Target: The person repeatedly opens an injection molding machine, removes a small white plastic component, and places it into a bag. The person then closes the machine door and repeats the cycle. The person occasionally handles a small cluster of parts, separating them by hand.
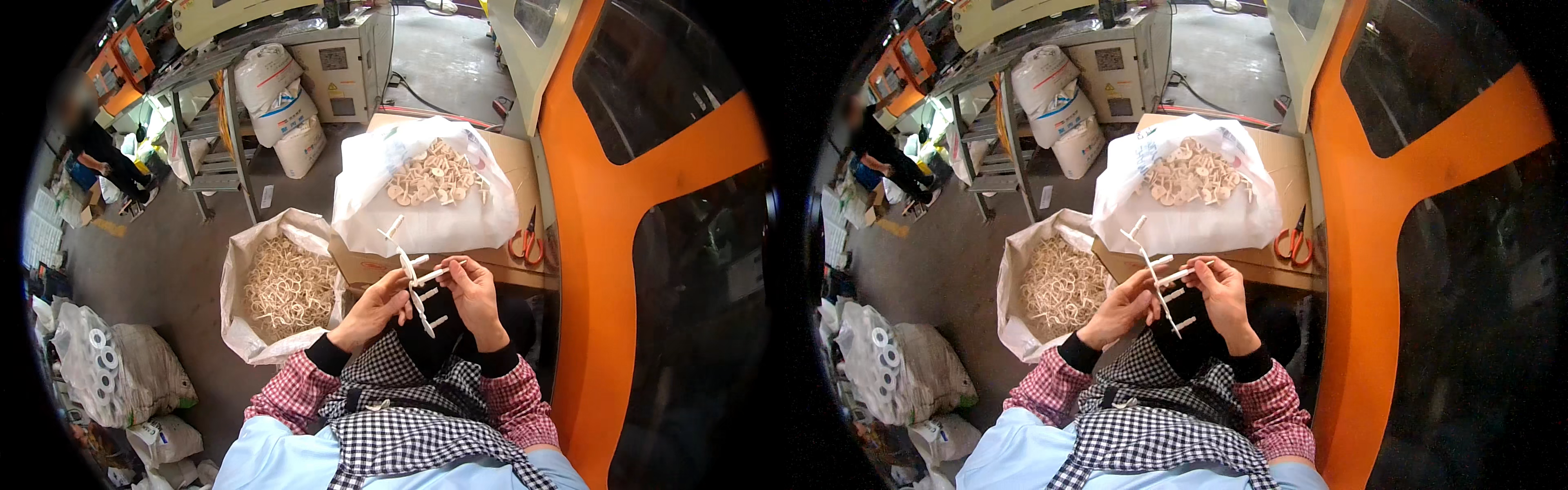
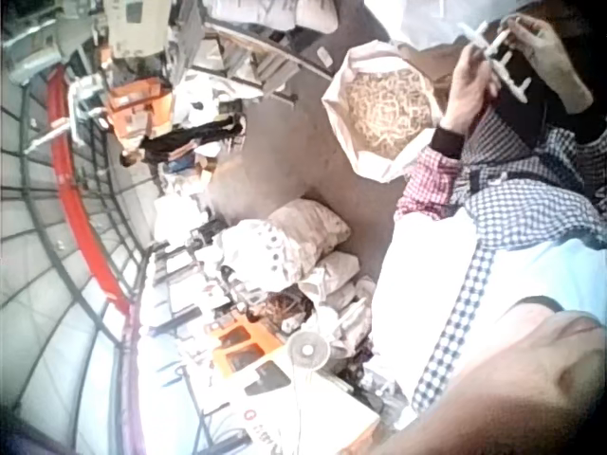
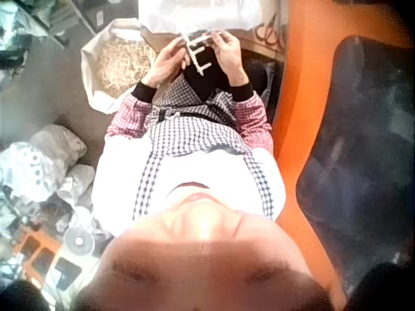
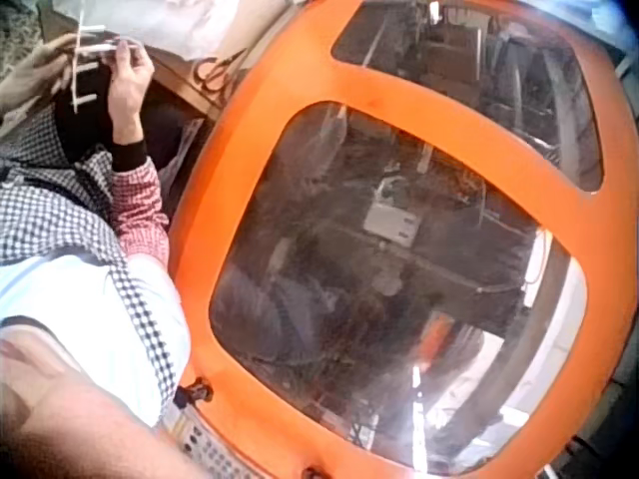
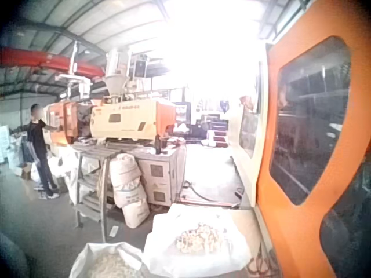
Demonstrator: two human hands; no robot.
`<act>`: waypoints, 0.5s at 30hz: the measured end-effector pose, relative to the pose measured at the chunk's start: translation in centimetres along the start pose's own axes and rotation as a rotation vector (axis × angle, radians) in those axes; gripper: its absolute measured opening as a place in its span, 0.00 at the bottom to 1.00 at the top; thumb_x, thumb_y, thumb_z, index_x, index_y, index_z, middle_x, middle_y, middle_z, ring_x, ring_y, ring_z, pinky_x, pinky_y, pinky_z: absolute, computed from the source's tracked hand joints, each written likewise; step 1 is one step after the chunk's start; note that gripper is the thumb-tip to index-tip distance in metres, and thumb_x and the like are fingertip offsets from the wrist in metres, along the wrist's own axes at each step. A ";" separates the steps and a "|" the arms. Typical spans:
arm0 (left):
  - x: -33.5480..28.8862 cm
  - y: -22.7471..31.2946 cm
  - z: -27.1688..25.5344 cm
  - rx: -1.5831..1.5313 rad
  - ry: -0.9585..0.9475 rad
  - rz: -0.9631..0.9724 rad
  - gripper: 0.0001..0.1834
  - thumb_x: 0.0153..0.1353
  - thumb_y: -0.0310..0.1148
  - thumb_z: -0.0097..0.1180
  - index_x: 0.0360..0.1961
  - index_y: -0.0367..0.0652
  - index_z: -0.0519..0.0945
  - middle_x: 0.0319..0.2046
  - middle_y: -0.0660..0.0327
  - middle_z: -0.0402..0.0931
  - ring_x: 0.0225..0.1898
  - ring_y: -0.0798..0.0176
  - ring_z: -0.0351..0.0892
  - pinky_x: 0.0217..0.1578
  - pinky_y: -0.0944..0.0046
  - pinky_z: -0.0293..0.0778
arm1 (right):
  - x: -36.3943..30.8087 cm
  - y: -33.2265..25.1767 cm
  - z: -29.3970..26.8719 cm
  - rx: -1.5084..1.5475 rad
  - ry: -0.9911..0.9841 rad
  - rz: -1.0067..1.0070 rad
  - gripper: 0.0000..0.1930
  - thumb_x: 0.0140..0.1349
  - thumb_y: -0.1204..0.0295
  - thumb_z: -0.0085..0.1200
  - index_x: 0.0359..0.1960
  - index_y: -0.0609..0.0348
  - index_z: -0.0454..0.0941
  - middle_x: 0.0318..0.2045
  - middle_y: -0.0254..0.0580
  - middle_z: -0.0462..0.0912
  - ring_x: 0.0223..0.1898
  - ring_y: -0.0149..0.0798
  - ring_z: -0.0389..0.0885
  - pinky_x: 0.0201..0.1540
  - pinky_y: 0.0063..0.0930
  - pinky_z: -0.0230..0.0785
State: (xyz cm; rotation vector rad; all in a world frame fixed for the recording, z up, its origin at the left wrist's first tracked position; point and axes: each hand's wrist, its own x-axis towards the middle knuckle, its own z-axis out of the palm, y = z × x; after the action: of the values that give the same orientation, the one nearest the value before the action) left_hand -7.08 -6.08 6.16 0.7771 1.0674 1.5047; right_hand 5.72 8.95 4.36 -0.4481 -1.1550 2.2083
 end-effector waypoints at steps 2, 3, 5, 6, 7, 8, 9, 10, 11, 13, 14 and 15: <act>-0.2 -0.2 -0.2 -0.020 0.000 -0.082 0.17 0.66 0.31 0.45 0.54 0.37 0.68 0.33 0.63 0.74 0.27 0.75 0.72 0.29 0.76 0.70 | -1.0 0.6 0.4 0.107 -0.008 0.038 0.09 0.65 0.73 0.47 0.38 0.66 0.76 0.36 0.43 0.81 0.34 0.30 0.78 0.39 0.21 0.71; -0.7 -0.3 -0.1 -0.007 0.027 -0.089 0.14 0.66 0.31 0.46 0.50 0.37 0.70 0.32 0.63 0.75 0.26 0.74 0.73 0.27 0.76 0.70 | -1.3 0.8 0.7 0.071 0.000 0.041 0.10 0.65 0.71 0.46 0.42 0.67 0.73 0.37 0.44 0.80 0.35 0.31 0.78 0.40 0.22 0.71; -1.6 -0.6 0.2 0.015 0.079 -0.104 0.11 0.65 0.31 0.48 0.43 0.36 0.74 0.28 0.63 0.76 0.23 0.74 0.73 0.24 0.76 0.71 | -2.2 0.7 1.3 -0.005 0.018 0.048 0.15 0.66 0.69 0.45 0.50 0.67 0.68 0.40 0.45 0.79 0.38 0.33 0.78 0.43 0.23 0.71; -1.9 -0.7 0.3 -0.003 0.145 -0.065 0.09 0.64 0.31 0.48 0.41 0.36 0.75 0.27 0.63 0.76 0.22 0.73 0.73 0.23 0.76 0.71 | -2.6 0.7 1.4 -0.045 0.028 0.053 0.19 0.67 0.68 0.44 0.54 0.68 0.65 0.42 0.45 0.78 0.39 0.34 0.78 0.44 0.24 0.71; -2.1 -0.8 0.3 -0.021 0.211 -0.026 0.08 0.64 0.30 0.49 0.39 0.36 0.75 0.25 0.63 0.76 0.21 0.73 0.73 0.22 0.76 0.71 | -3.2 0.7 1.4 -0.230 -0.027 -0.001 0.23 0.68 0.62 0.42 0.59 0.65 0.60 0.49 0.47 0.74 0.44 0.35 0.76 0.47 0.26 0.70; -2.4 -1.2 0.5 -0.044 0.278 0.008 0.08 0.64 0.30 0.49 0.37 0.36 0.75 0.24 0.63 0.76 0.20 0.73 0.73 0.21 0.76 0.71 | -4.1 0.7 1.3 -0.275 -0.129 -0.054 0.24 0.67 0.63 0.44 0.59 0.66 0.60 0.50 0.47 0.72 0.47 0.36 0.74 0.47 0.26 0.69; -2.8 -1.3 0.2 -0.037 0.292 0.022 0.08 0.64 0.30 0.49 0.37 0.35 0.75 0.26 0.62 0.76 0.22 0.72 0.75 0.22 0.75 0.72 | -4.7 0.7 1.1 -0.429 -0.270 -0.126 0.24 0.66 0.65 0.45 0.59 0.66 0.61 0.49 0.46 0.71 0.46 0.36 0.74 0.47 0.26 0.69; -3.1 -1.3 0.1 0.006 0.313 0.043 0.08 0.64 0.29 0.49 0.37 0.34 0.75 0.26 0.61 0.76 0.23 0.71 0.76 0.23 0.74 0.73 | -5.2 0.8 0.9 -0.581 -0.412 -0.198 0.23 0.65 0.67 0.47 0.58 0.66 0.62 0.48 0.45 0.71 0.46 0.36 0.74 0.48 0.27 0.69; -3.3 -1.1 0.4 -0.005 0.319 0.056 0.08 0.63 0.29 0.49 0.37 0.34 0.74 0.26 0.60 0.76 0.23 0.70 0.76 0.23 0.74 0.74 | -6.0 1.0 1.7 -0.574 -0.383 -0.139 0.22 0.61 0.72 0.51 0.56 0.66 0.65 0.44 0.44 0.72 0.44 0.36 0.74 0.47 0.26 0.68; -3.7 -1.1 0.8 -0.002 0.335 0.077 0.07 0.63 0.28 0.49 0.37 0.33 0.74 0.27 0.59 0.77 0.24 0.69 0.77 0.24 0.73 0.74 | -6.7 0.7 1.8 -0.671 -0.381 -0.084 0.19 0.59 0.75 0.53 0.53 0.66 0.69 0.41 0.44 0.74 0.41 0.34 0.75 0.44 0.23 0.70; -3.7 -1.2 0.9 0.014 0.345 0.090 0.07 0.63 0.27 0.49 0.37 0.33 0.74 0.27 0.58 0.77 0.24 0.69 0.77 0.24 0.73 0.74 | -6.7 0.7 1.8 -0.693 -0.374 -0.069 0.18 0.59 0.76 0.54 0.51 0.66 0.70 0.41 0.44 0.74 0.40 0.33 0.76 0.42 0.23 0.70; -3.8 -1.2 1.0 0.031 0.354 0.103 0.07 0.63 0.27 0.49 0.37 0.33 0.74 0.27 0.58 0.77 0.24 0.69 0.77 0.24 0.73 0.75 | -6.7 0.6 1.7 -0.723 -0.367 -0.083 0.18 0.59 0.76 0.54 0.51 0.67 0.71 0.40 0.44 0.74 0.39 0.33 0.76 0.42 0.22 0.71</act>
State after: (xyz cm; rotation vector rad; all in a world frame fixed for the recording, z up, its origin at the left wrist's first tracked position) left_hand -4.97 -9.54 5.67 0.6062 1.3303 1.7609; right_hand 9.67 3.29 5.01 -0.2674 -2.1352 1.7848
